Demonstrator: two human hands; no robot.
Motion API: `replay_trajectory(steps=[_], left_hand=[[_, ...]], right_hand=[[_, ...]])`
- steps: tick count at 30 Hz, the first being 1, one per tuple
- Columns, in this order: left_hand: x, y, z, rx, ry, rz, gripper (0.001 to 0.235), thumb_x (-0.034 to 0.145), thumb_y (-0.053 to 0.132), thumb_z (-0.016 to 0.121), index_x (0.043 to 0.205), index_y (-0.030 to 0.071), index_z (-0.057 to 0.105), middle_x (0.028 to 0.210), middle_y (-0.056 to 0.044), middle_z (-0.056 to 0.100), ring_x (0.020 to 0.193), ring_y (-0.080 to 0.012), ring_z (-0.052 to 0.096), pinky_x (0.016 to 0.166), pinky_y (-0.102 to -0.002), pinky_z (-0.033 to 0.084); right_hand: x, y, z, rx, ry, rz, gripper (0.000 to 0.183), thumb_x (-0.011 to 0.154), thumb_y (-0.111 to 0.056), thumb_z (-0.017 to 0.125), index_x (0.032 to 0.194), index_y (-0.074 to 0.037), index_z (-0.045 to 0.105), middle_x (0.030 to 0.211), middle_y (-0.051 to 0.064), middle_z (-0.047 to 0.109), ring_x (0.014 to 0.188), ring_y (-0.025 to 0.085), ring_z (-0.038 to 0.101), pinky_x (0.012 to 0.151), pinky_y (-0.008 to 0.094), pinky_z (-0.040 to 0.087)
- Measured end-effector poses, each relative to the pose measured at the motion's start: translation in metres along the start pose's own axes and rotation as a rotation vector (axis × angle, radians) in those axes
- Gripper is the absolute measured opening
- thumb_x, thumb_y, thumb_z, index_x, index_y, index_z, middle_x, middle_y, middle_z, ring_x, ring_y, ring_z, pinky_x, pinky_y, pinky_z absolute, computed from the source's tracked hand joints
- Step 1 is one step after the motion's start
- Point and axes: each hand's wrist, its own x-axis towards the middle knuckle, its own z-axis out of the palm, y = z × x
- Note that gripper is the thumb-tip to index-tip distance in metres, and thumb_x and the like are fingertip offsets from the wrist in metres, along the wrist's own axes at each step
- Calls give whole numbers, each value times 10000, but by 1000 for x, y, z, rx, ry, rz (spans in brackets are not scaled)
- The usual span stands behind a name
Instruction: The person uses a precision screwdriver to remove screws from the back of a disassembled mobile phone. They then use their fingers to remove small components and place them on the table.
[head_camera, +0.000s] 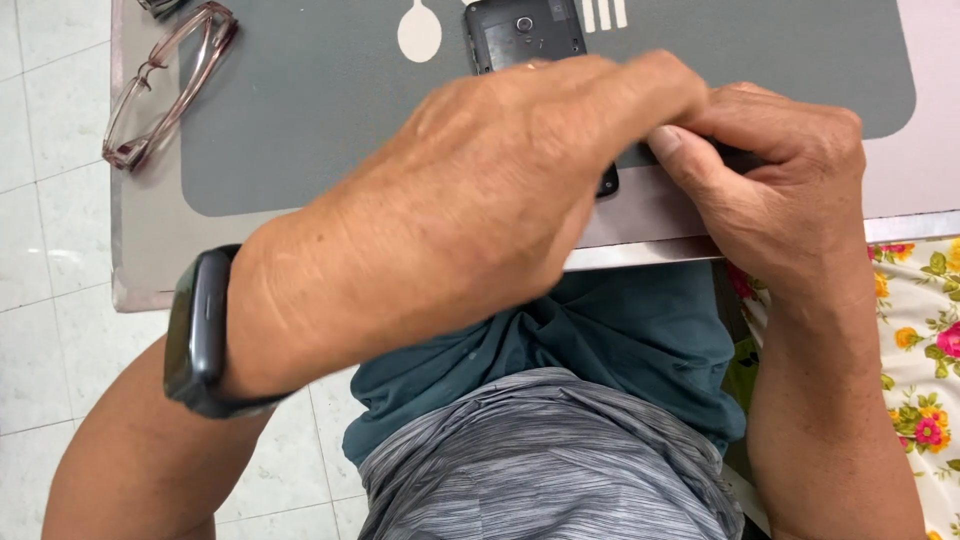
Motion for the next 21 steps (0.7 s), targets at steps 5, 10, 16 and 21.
replay_trajectory(steps=[5,10,16,21], left_hand=[[2,-7,7,212,60,1,389,877,-94,530,1208,111,521,778,-133,613,692,-449,593,521,-559,404],[6,-21,19,752,227,-69,381,1041,411,864,1181,190,586,573,-54,612,529,-430,661,487,-581,505],[2,-8,7,242,8,-57,376,911,-57,552,1243,111,498,643,-124,597,513,-469,517,450,-555,348],[3,-11,14,553,174,-112,470,991,271,837,1344,152,549,759,1,703,622,-405,661,414,-582,426]], right_hand=[[1,0,1,-4,1,-52,113,1178,119,717,1178,108,830,1062,200,781,936,252,680,866,376,486],[1,0,1,13,21,-74,112,1153,137,725,1203,143,826,1169,272,810,1063,315,766,955,388,553],[1,2,1,6,14,-102,116,1170,124,733,1226,121,835,1132,224,813,1008,287,741,881,379,510],[0,1,2,18,36,-84,106,1161,137,733,1204,133,831,1157,264,813,1046,306,767,917,381,547]])
